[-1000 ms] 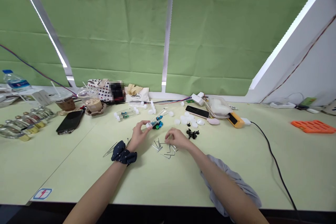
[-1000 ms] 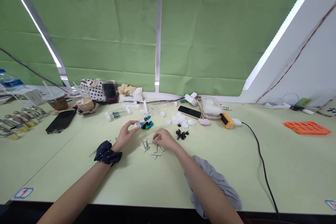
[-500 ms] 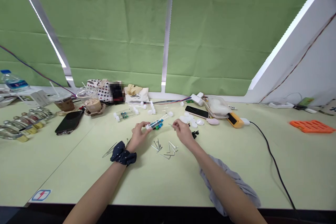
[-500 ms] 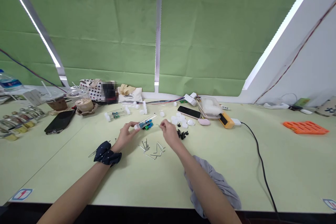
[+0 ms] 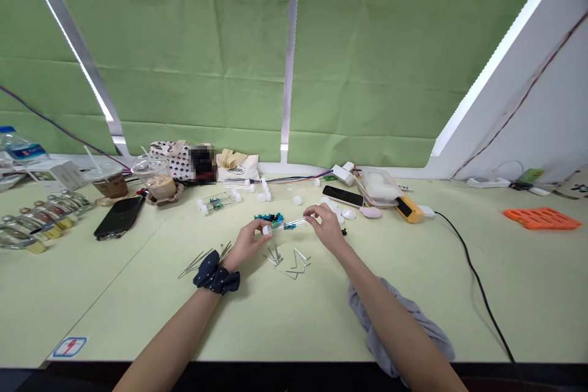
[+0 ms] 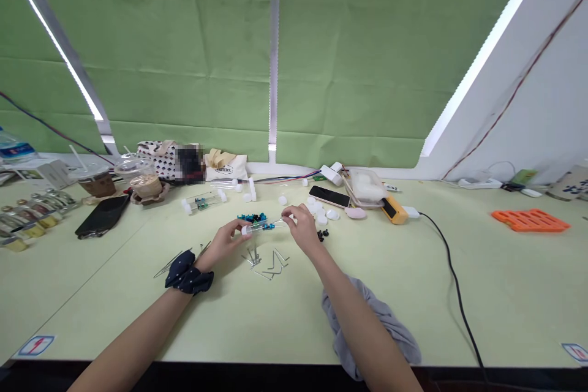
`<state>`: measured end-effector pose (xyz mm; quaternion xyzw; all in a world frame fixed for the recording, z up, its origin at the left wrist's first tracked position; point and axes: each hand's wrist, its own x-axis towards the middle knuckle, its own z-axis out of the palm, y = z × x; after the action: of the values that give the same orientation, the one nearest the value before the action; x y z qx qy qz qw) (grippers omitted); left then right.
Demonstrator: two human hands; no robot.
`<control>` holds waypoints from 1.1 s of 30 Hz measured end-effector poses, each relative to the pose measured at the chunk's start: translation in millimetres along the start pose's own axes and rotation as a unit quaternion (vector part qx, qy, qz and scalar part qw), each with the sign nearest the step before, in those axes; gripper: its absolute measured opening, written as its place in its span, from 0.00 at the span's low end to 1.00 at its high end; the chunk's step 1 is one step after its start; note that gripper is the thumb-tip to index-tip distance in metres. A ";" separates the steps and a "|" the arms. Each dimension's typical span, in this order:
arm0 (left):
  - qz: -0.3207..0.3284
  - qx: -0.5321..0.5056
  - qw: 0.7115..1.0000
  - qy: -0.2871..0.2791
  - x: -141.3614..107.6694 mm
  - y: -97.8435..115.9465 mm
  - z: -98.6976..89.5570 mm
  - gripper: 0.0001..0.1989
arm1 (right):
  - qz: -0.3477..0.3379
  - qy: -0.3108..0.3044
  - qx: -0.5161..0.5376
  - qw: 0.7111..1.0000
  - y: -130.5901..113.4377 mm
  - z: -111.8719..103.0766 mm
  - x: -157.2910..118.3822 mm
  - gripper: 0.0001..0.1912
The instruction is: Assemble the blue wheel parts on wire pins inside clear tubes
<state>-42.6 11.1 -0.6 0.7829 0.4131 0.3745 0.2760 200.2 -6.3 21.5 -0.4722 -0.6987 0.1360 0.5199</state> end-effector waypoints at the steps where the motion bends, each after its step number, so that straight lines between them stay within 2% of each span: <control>1: -0.009 -0.007 1.000 -0.007 -0.2 0.9 0.4 0.15 | 0.013 0.005 0.015 1.000 -0.5 0.6 0.1 0.05; 4: -0.027 -0.044 0.999 -0.011 0.2 -1.0 1.6 0.16 | 0.048 0.015 0.090 0.995 2.3 0.1 1.9 0.11; 6: -0.034 -0.080 0.996 -0.005 1.3 -5.3 2.5 0.17 | 0.068 0.046 0.122 0.989 10.3 -1.7 3.5 0.16; 9: -0.049 -0.127 0.991 0.012 3.6 -13.5 4.4 0.19 | 0.104 0.078 0.055 0.990 30.4 -3.1 4.4 0.18; 10: -0.054 -0.137 0.989 0.018 4.2 -16.0 5.2 0.19 | 0.107 0.062 0.006 0.992 37.7 -2.2 4.0 0.17; 12: -0.061 -0.147 0.987 0.030 5.0 -19.8 6.6 0.19 | 0.092 -0.008 -0.086 0.992 50.9 2.9 2.4 0.18; 15: -0.060 -0.147 0.987 0.036 4.9 -21.7 7.5 0.19 | 0.097 -0.099 -0.187 0.973 63.1 16.5 -0.2 0.20; 18: -0.061 -0.145 0.987 0.035 4.2 -20.8 7.0 0.20 | 0.127 -0.141 -0.242 0.952 66.5 28.7 -1.5 0.13; 21: -0.066 -0.141 0.987 0.036 3.7 -19.6 6.1 0.20 | 0.137 -0.149 -0.240 0.949 63.5 32.4 -2.2 0.04; 25: -0.061 -0.124 0.990 0.036 4.1 -19.4 5.7 0.20 | 0.121 -0.122 -0.160 0.972 54.2 25.0 -2.7 0.06; 28: -0.054 -0.106 0.992 0.034 4.6 -18.5 5.5 0.19 | 0.147 -0.079 -0.004 0.986 47.8 15.2 -0.5 0.10; 31: -0.051 -0.093 0.994 0.033 4.3 -15.3 4.4 0.18 | 0.170 -0.030 0.168 0.970 43.2 4.5 4.8 0.21; 33: -0.048 -0.085 0.995 0.030 3.5 -11.7 3.3 0.18 | 0.170 -0.006 0.233 0.957 40.3 -1.7 8.3 0.23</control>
<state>-43.8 19.7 -9.9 0.7244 0.4244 0.4180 0.3469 222.5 20.7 -0.2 -0.4490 -0.5599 0.3846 0.5805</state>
